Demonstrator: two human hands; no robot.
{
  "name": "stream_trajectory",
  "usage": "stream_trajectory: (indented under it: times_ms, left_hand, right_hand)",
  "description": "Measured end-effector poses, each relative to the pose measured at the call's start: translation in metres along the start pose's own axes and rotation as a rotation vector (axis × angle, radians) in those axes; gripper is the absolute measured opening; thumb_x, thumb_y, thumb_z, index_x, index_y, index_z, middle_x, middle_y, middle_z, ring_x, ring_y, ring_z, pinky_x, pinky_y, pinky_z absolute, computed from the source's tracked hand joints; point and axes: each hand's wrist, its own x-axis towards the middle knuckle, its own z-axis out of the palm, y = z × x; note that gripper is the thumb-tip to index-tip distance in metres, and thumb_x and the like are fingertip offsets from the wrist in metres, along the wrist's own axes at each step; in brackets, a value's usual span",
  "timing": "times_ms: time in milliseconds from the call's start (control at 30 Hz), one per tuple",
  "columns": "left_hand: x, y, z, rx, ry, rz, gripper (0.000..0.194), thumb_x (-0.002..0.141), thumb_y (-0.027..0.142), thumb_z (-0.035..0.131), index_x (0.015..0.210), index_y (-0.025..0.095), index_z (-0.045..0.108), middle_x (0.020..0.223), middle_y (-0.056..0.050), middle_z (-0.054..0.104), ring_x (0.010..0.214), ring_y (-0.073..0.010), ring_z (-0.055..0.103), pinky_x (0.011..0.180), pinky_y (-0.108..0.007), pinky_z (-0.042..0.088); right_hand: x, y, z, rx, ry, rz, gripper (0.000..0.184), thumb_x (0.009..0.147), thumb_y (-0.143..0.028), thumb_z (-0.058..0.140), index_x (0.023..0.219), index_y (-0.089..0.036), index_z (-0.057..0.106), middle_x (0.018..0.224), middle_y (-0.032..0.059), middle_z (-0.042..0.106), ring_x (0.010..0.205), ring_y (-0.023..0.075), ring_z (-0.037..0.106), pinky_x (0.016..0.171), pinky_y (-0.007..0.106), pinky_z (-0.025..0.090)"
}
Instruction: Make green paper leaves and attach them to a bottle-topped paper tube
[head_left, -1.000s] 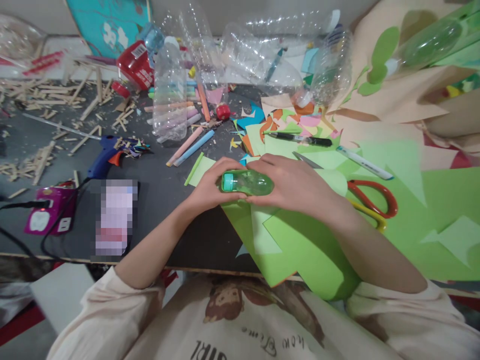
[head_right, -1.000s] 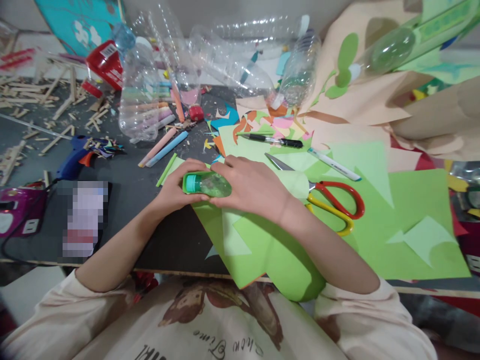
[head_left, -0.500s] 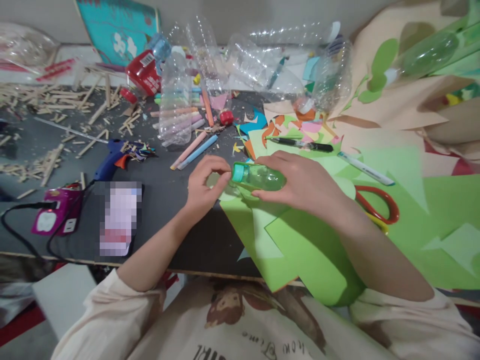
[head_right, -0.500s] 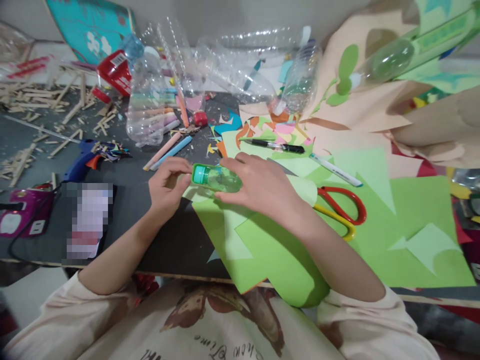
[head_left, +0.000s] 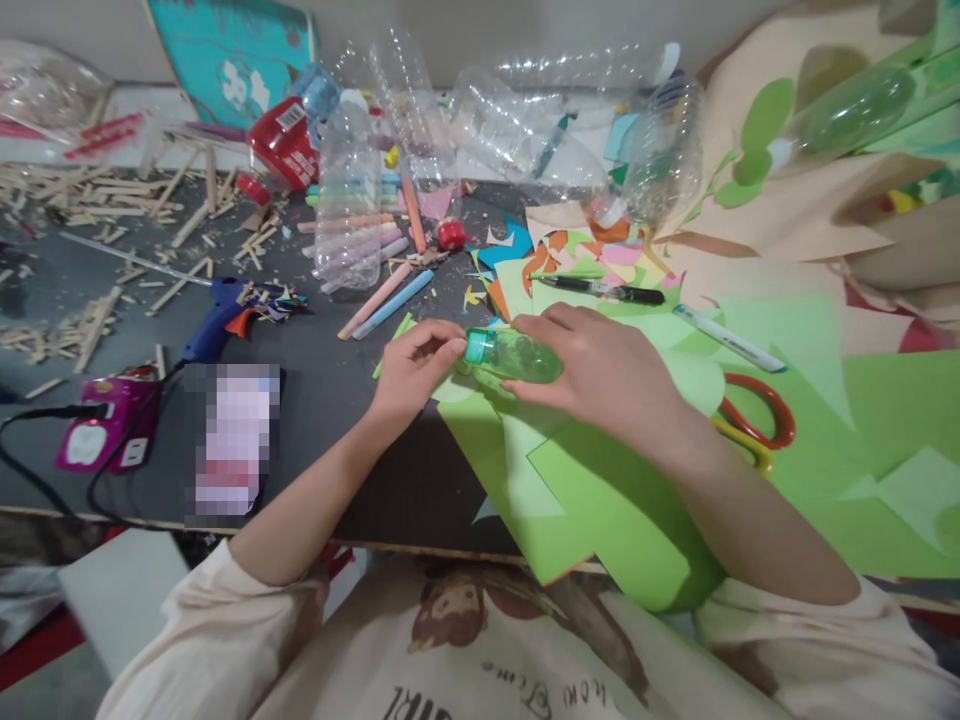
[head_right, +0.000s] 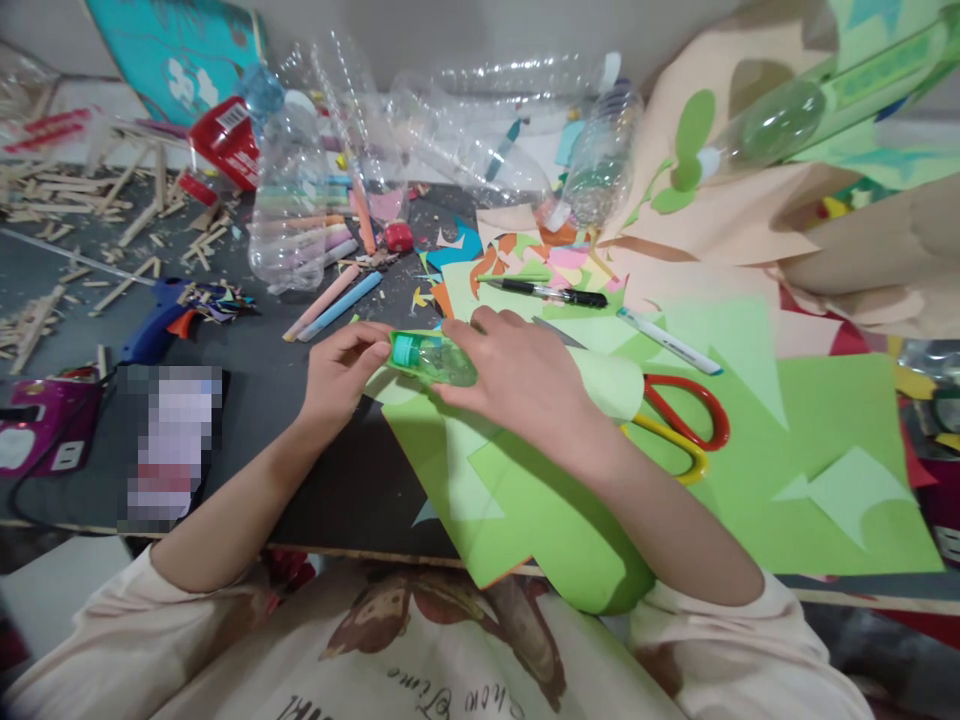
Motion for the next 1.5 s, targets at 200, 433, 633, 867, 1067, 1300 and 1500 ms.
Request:
stream_trajectory:
  times_ms: [200,433,633,867,1067,1300,1500]
  left_hand:
    - [0.000,0.001,0.000,-0.034,-0.003,-0.070,0.048,0.075,0.064,0.069,0.067,0.018,0.061,0.081,-0.005,0.071,0.077,-0.0161,0.066,0.069,-0.029,0.052]
    - [0.002,0.009,0.001,-0.148,0.004,-0.166,0.047,0.065,0.060,0.079,0.062,0.016,0.062,0.077,-0.004,0.072,0.072,-0.0144,0.065,0.067,-0.027,0.052]
    - [0.001,0.008,0.000,-0.220,-0.038,-0.207,0.044,0.064,0.055,0.082,0.064,0.017,0.060,0.077,-0.003,0.069,0.069,-0.0122,0.062,0.066,-0.025,0.050]
    - [0.002,0.003,-0.002,-0.342,-0.121,-0.245,0.043,0.062,0.049,0.085,0.070,0.017,0.057,0.075,0.001,0.061,0.066,-0.0095,0.056,0.061,-0.021,0.046]
    - [0.003,0.005,-0.005,-0.367,-0.197,-0.302,0.037,0.063,0.037,0.082,0.075,0.019,0.052,0.074,0.004,0.054,0.065,-0.0085,0.051,0.059,-0.020,0.042]
    - [0.005,0.010,-0.010,-0.325,-0.334,-0.369,0.033,0.062,0.028,0.075,0.081,0.020,0.049,0.072,0.006,0.050,0.061,-0.0078,0.048,0.056,-0.020,0.037]
    - [0.005,0.011,-0.008,-0.312,-0.310,-0.346,0.036,0.064,0.032,0.077,0.081,0.020,0.048,0.074,0.005,0.052,0.063,-0.0079,0.049,0.059,-0.020,0.039]
  right_hand:
    - [-0.002,-0.003,-0.002,-0.105,-0.002,-0.038,0.045,0.086,-0.050,0.064,0.117,-0.018,0.066,0.101,0.0140,0.071,0.085,0.0281,0.064,0.061,0.031,0.038]
    - [-0.003,-0.005,-0.001,-0.179,0.012,-0.062,0.044,0.086,-0.048,0.065,0.116,-0.016,0.065,0.100,0.0126,0.070,0.084,0.0267,0.063,0.062,0.031,0.036]
    - [-0.007,-0.007,-0.004,-0.203,-0.002,-0.089,0.043,0.086,-0.045,0.067,0.116,-0.015,0.064,0.100,0.0132,0.070,0.082,0.0262,0.063,0.063,0.031,0.037]
    - [-0.008,-0.006,-0.006,-0.191,-0.003,-0.148,0.046,0.084,-0.046,0.069,0.118,-0.015,0.063,0.099,0.0131,0.069,0.084,0.0267,0.063,0.064,0.031,0.039]
    - [-0.009,-0.006,-0.007,-0.204,0.013,-0.194,0.048,0.080,-0.047,0.074,0.113,-0.014,0.065,0.098,0.0124,0.070,0.082,0.0252,0.063,0.065,0.031,0.040]
    - [-0.012,-0.009,-0.007,-0.217,0.030,-0.245,0.049,0.075,-0.046,0.079,0.110,-0.014,0.066,0.090,0.0090,0.068,0.077,0.0237,0.063,0.061,0.030,0.038]
    - [-0.011,-0.007,-0.008,-0.215,0.015,-0.223,0.046,0.078,-0.045,0.076,0.111,-0.015,0.066,0.094,0.0105,0.070,0.079,0.0241,0.064,0.061,0.030,0.037]
